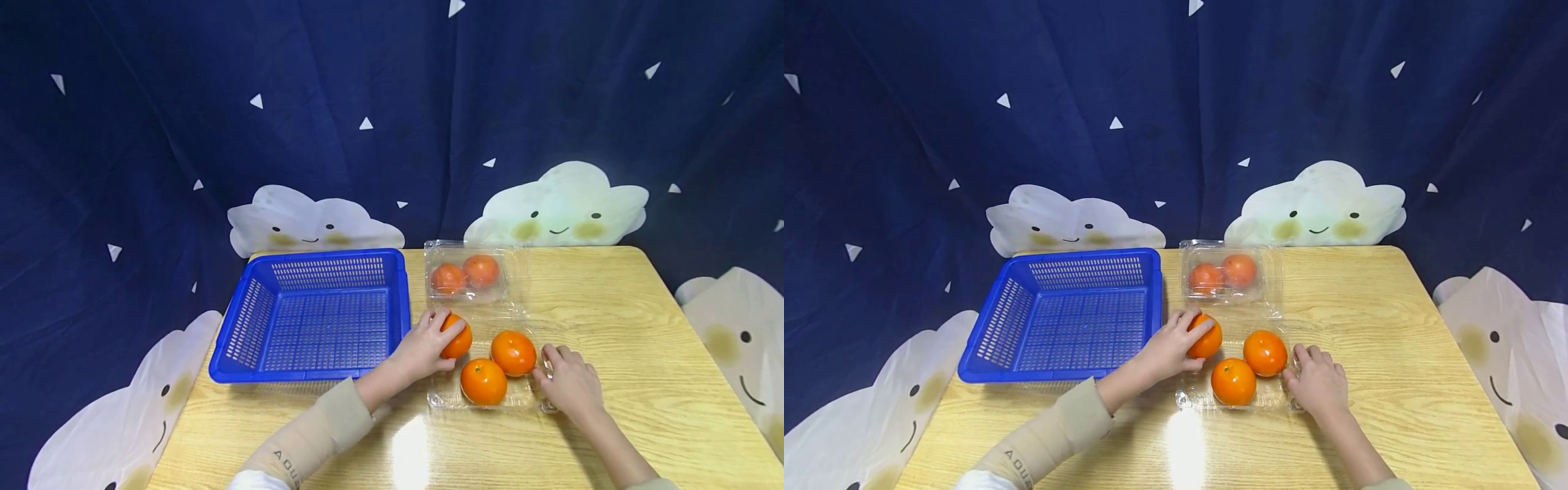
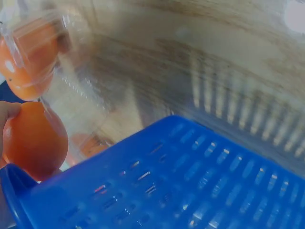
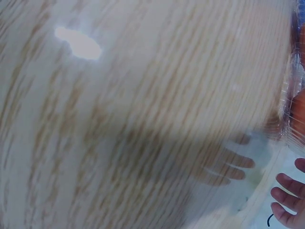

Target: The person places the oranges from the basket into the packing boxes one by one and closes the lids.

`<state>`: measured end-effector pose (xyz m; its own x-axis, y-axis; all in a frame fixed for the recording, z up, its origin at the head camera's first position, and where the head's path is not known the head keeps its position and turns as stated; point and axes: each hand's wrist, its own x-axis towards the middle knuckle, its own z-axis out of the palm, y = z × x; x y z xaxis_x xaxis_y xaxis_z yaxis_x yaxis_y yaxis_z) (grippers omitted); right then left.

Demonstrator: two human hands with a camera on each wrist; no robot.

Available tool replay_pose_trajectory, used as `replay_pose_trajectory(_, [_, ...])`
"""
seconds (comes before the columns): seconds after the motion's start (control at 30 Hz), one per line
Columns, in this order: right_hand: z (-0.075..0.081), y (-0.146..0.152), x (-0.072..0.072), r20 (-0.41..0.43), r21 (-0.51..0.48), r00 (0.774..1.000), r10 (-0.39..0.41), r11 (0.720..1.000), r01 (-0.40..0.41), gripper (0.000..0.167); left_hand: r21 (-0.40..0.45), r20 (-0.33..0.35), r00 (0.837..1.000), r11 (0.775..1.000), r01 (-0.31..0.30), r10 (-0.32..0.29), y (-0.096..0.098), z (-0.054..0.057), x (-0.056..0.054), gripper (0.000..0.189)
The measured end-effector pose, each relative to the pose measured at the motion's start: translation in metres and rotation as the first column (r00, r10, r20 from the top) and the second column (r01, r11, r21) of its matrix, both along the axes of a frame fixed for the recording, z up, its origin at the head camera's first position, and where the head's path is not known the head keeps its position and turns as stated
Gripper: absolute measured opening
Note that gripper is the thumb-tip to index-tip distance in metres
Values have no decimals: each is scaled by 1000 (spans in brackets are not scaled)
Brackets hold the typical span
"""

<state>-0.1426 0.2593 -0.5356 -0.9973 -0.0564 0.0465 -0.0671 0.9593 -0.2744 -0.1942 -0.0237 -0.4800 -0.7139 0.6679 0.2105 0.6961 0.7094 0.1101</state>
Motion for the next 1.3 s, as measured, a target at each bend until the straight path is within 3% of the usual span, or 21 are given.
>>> replay_pose_trajectory(0.27, [0, 0, 0, -11, 5, 1000, 4, 1000, -4, 34, -57, 50, 999, 998, -5, 8, 7, -5, 5, 66])
replay_pose_trajectory(1.3, [0, 0, 0, -12, -1, 1000, 4, 1000, -4, 37, -216, -41, 999, 975, -44, 36, 19, -18, 7, 69])
